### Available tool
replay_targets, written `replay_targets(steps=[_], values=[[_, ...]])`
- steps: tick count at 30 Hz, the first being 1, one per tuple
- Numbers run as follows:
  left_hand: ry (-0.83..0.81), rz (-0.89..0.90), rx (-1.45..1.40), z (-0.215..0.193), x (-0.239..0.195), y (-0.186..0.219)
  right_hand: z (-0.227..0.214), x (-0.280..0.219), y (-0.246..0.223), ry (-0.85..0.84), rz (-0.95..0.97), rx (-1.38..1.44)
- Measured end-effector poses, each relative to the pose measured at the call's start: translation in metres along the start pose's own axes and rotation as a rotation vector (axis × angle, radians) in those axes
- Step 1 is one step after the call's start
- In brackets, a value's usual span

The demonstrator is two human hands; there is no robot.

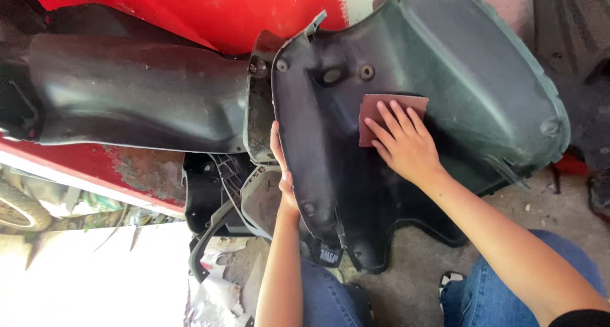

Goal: The person sands the surface of a black plastic motorcycle part using a sanding block. They hold the part steady with one hand while moving the sanding block back and forth across the surface with the other hand.

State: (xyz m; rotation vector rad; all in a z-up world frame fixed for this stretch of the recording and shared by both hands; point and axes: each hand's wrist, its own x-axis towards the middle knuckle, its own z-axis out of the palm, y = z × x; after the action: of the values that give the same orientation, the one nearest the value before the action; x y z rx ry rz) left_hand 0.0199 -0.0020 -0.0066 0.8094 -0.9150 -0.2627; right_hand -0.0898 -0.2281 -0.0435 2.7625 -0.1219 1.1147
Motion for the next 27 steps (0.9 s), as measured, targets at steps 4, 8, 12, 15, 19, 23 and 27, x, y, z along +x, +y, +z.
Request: replay_targets(steps=[4,8,12,15,19,23,27], values=[[0.032,-0.05,0.068,0.005,-0.003,0.017,-0.016,0.007,-0.003,-0.069,0.008,-0.049],[0.029,-0.082,0.129,0.005,-0.004,0.022,-0.025,0.017,0.027,-0.147,0.175,-0.317],[-0.01,-0.083,0.075,0.0,-0.002,0.02,-0.062,0.046,0.044,0.033,0.249,-0.342],[-0.017,-0.061,0.16,-0.004,-0.004,0.019,-0.057,0.058,0.031,-0.237,0.142,-0.55],[-0.018,-0.074,0.181,-0.008,-0.003,0.019,-0.034,0.042,0.053,-0.138,-0.007,-0.635],[-0.03,-0.069,0.205,-0.005,-0.005,0.021,-0.061,0.061,0.058,-0.019,0.277,-0.252],[-0.017,-0.074,0.207,-0.004,-0.003,0.019,-0.034,0.051,0.055,0.024,0.079,-0.56]])
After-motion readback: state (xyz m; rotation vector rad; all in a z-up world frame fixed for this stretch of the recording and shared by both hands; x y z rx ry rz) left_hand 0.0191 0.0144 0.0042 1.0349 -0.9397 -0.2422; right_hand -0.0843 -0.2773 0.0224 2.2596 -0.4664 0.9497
